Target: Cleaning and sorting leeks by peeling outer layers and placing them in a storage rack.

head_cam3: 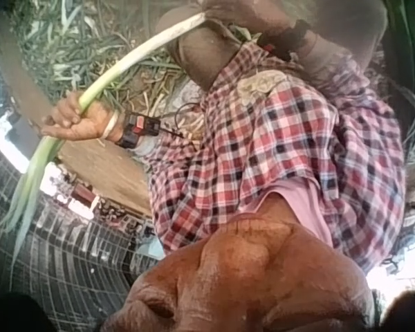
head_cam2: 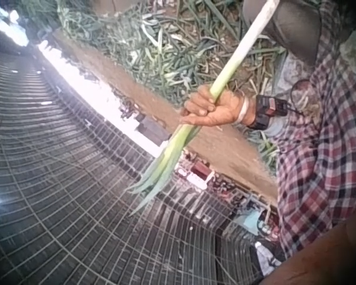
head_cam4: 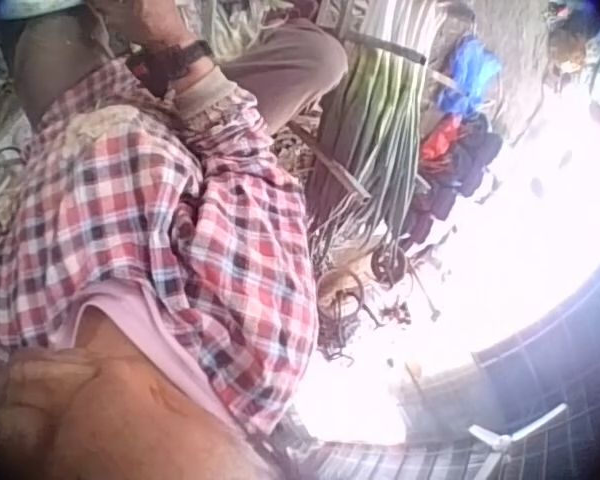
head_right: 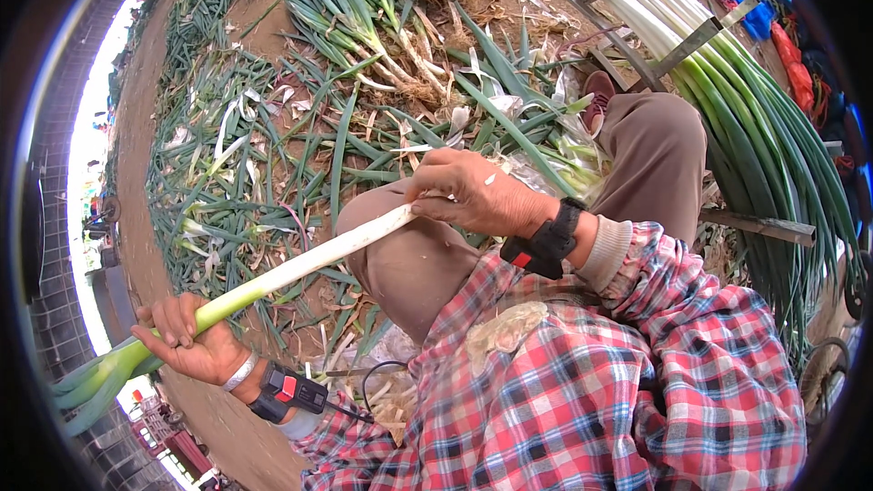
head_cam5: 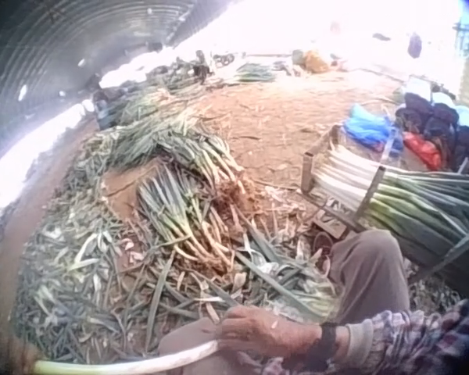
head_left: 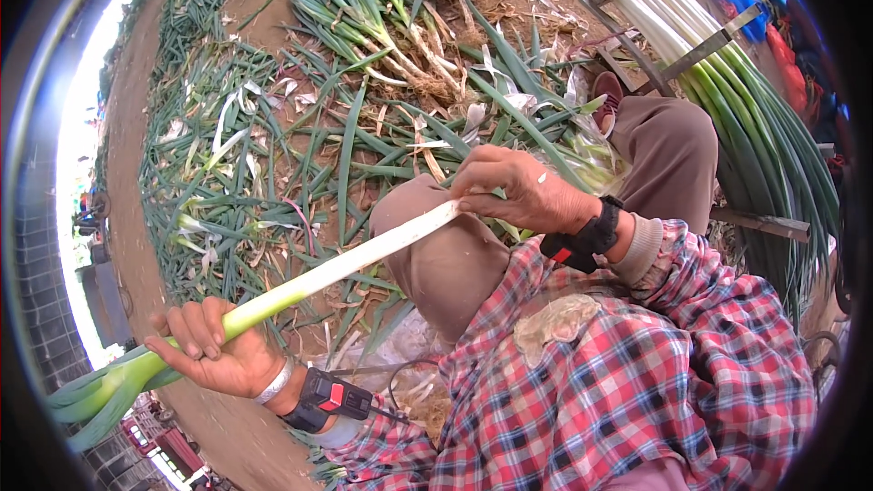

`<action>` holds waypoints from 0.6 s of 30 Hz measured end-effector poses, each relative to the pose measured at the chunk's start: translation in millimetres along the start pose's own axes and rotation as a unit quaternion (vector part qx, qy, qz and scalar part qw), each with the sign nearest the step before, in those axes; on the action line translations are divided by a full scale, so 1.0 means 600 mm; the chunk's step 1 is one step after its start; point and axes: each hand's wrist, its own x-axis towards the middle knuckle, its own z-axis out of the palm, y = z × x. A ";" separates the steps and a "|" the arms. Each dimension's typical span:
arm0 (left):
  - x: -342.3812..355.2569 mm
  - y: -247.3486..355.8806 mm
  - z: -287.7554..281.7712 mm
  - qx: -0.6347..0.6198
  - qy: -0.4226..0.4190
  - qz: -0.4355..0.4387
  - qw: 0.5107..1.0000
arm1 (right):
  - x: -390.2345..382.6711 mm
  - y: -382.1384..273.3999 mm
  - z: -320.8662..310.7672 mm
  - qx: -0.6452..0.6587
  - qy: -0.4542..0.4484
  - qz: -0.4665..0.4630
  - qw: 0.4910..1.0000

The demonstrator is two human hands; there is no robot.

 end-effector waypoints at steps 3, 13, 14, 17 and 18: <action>-0.003 0.001 -0.001 -0.009 -0.007 0.002 1.000 | -0.006 0.000 0.018 -0.062 0.022 -0.066 0.996; -0.008 0.005 -0.004 -0.001 0.003 0.002 1.000 | -0.007 -0.012 0.044 -0.032 0.018 -0.116 0.993; -0.007 0.003 -0.005 -0.001 0.005 0.003 1.000 | -0.006 -0.011 0.042 -0.020 0.003 -0.097 0.995; -0.006 0.005 -0.005 0.007 0.014 0.004 1.000 | 0.005 -0.016 0.049 -0.032 0.031 -0.077 0.996; -0.006 0.007 -0.004 0.016 0.022 0.004 1.000 | 0.007 -0.016 0.052 -0.031 0.030 -0.080 0.996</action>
